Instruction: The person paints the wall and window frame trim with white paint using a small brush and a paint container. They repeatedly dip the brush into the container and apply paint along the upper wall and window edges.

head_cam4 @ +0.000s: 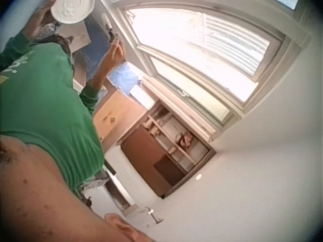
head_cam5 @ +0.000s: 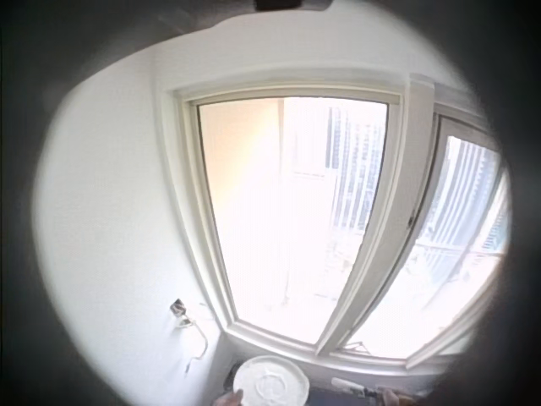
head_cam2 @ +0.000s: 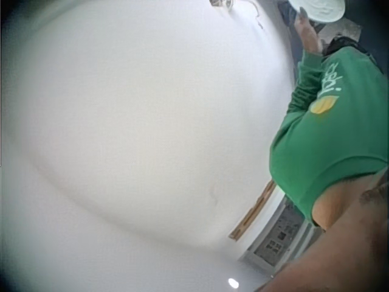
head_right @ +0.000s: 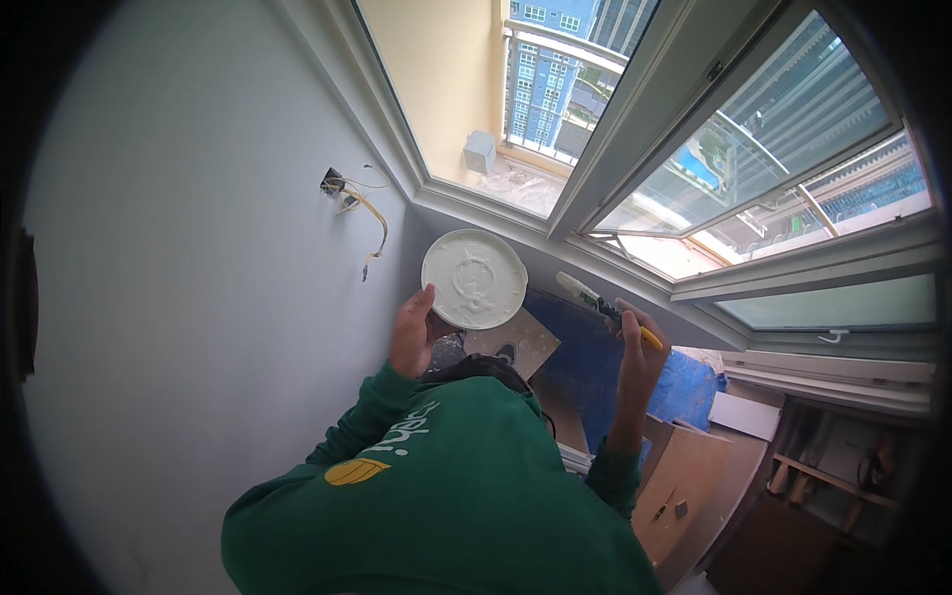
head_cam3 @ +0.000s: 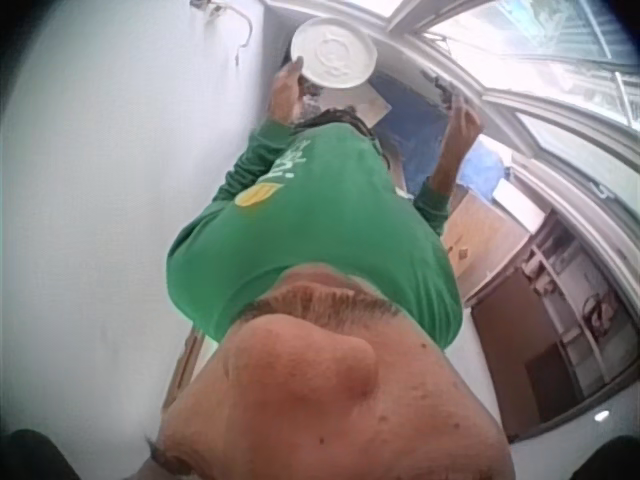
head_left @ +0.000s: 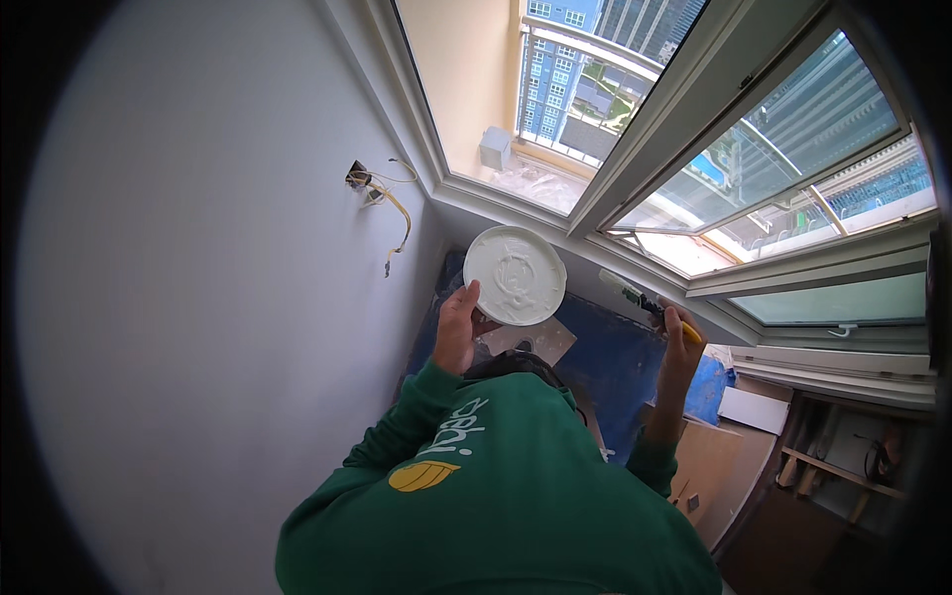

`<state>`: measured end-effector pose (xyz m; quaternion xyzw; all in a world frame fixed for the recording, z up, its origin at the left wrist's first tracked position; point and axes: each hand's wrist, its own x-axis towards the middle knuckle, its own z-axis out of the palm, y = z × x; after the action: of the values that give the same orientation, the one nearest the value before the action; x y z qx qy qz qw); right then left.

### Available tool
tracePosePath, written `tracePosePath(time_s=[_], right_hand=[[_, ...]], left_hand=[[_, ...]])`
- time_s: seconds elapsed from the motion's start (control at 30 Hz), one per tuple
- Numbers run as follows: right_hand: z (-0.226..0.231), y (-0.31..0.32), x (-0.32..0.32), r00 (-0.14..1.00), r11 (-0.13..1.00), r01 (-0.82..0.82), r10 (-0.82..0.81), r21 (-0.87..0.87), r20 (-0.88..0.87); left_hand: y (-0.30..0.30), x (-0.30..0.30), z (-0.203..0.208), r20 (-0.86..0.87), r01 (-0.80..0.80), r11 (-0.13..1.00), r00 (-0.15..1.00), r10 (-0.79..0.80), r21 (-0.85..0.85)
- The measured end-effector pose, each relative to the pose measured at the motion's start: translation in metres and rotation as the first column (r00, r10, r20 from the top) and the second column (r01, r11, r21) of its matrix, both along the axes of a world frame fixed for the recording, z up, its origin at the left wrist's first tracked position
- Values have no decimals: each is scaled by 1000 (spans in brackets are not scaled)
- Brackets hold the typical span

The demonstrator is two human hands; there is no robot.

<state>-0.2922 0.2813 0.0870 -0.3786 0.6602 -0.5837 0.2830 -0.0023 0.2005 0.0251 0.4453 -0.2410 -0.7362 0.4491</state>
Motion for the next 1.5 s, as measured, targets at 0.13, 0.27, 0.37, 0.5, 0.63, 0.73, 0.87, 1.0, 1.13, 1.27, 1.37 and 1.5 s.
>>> tracePosePath(time_s=[0.13,0.27,0.37,0.5,0.63,0.73,0.87,1.0,1.13,1.27,1.37,1.5], right_hand=[[12,-1,2,991,991,-120,123,68,-46],[14,-4,15,973,971,-220,226,95,-50],[15,-15,28,956,951,-272,284,145,-69],[26,-46,60,924,926,-358,370,121,-93],[35,-70,94,883,890,-446,455,99,-114],[35,-78,109,855,862,-492,505,122,-119],[25,-87,133,856,868,-496,481,34,190],[4,-95,149,723,885,-465,394,-21,568],[1,-116,160,712,838,-544,483,-35,509],[-3,-147,174,744,760,-647,608,69,276],[-15,-173,177,650,652,-752,712,92,267],[-30,-205,173,439,459,-888,846,7,302]], left_hand=[[28,-2,2,3,17,998,1000,-17,52],[33,7,-2,-19,-5,999,1000,6,41],[27,19,7,-42,-55,998,998,56,6],[21,48,0,-10,-94,995,996,94,-38],[23,75,-3,-37,-130,990,991,128,-50],[29,89,-3,-83,-181,983,980,181,0],[30,102,0,-171,-215,976,961,217,30],[26,107,1,-232,-230,972,944,235,48],[20,110,-4,-253,-279,959,925,282,50],[9,112,-11,-335,-376,918,855,396,127],[6,114,-17,-342,-455,879,811,474,140],[2,110,-26,-365,-568,810,730,578,145]])
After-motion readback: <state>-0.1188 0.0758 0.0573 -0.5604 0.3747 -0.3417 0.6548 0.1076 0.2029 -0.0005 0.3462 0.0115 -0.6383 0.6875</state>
